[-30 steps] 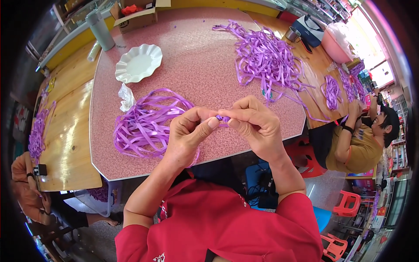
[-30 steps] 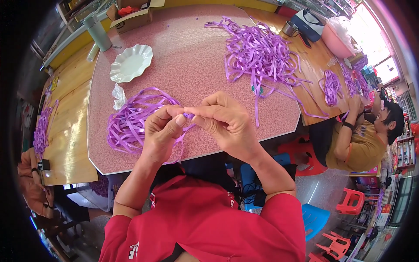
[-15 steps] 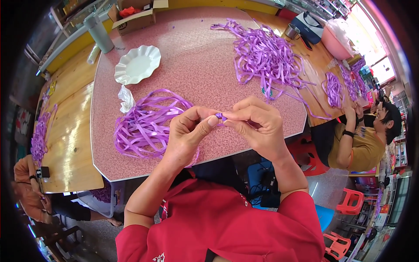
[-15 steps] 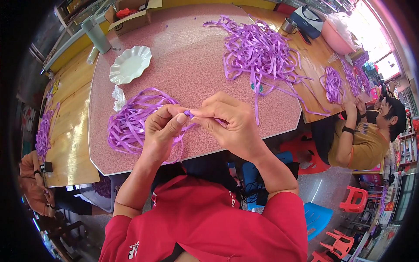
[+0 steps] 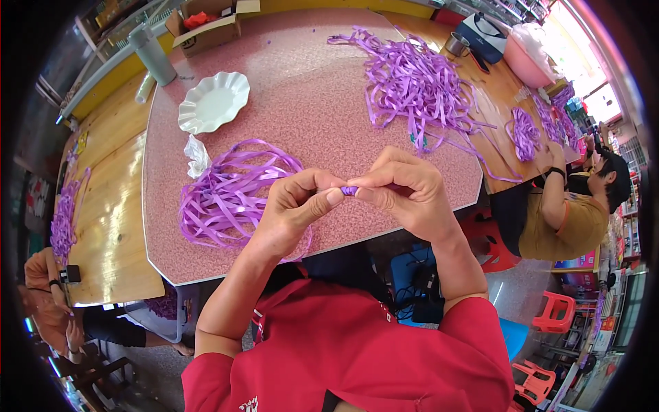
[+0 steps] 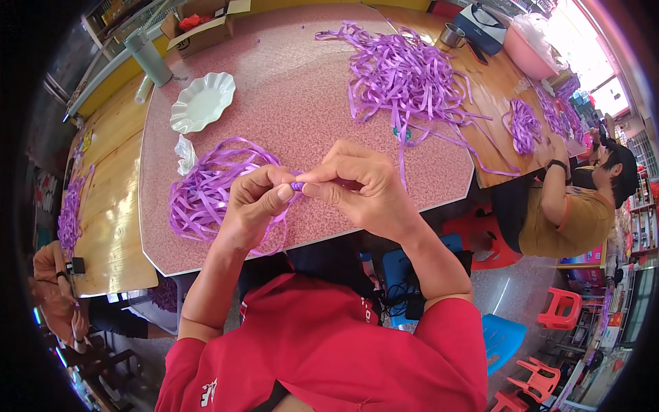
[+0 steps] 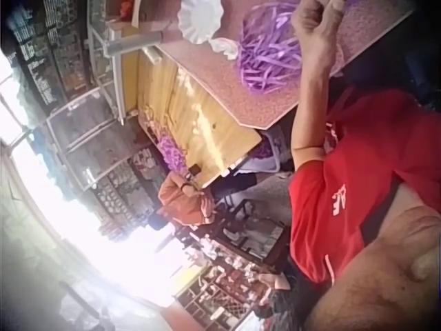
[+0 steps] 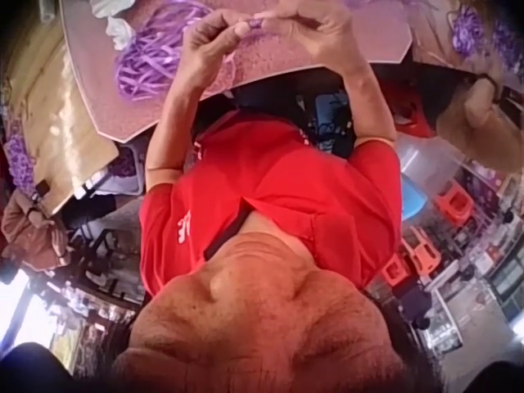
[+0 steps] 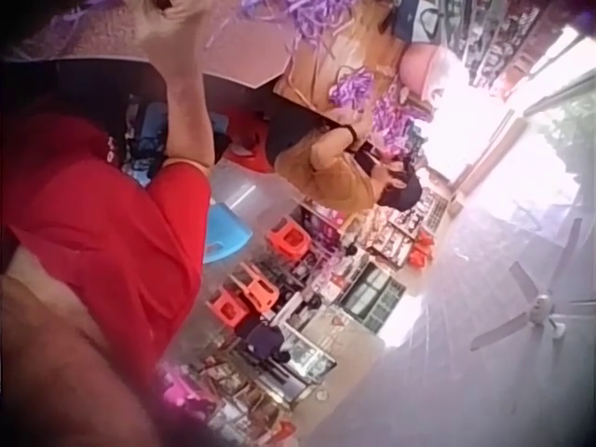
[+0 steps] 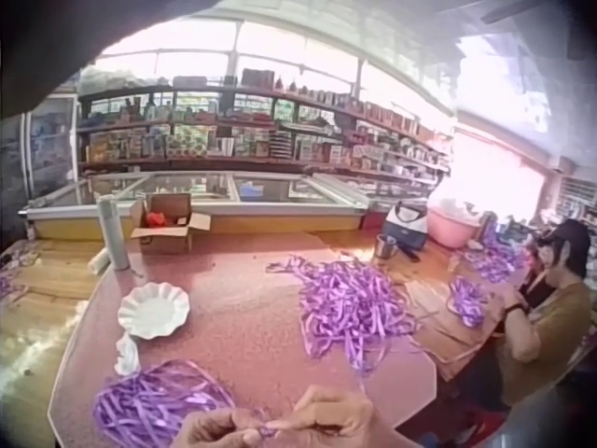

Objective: Tying knots or loops into individual long purple plastic ribbons at an assembly table.

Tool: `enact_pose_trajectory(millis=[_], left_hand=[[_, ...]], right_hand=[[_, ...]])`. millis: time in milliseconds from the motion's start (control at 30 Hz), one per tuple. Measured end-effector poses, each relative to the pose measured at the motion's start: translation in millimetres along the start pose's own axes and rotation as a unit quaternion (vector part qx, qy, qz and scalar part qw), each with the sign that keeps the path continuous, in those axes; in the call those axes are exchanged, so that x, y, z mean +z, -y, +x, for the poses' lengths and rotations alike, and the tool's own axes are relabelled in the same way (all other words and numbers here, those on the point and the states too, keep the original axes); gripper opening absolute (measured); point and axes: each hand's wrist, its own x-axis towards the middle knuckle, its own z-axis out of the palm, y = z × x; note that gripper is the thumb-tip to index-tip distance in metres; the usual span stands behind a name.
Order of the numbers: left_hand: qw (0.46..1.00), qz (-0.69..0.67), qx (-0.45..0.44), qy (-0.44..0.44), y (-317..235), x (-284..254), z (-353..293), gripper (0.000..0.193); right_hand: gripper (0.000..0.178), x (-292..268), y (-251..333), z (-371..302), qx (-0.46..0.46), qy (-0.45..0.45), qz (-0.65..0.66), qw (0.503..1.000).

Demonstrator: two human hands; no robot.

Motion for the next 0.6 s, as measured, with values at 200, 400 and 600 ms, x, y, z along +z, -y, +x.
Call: enact_pose_trajectory(millis=[200, 400, 600], left_hand=[[0.994, 0.088, 0.012, -0.064, 1.5, 6.9, -1.1, 0.007], [0.996, 0.081, 0.03, -0.034, 2.7, 3.0, 0.4, 0.015], [1.0, -0.011, -0.006, 0.006, 3.8, -1.2, 1.1, 0.015]], right_hand=[[0.013, 7.1, 7.8, -4.8, -0.019, -0.046, -0.1, 0.994], [0.012, 0.2, 3.7, -3.1, 0.043, -0.007, 0.014, 0.999], [0.009, -3.7, -4.5, -1.3, 0.02, 0.018, 0.046, 0.999]])
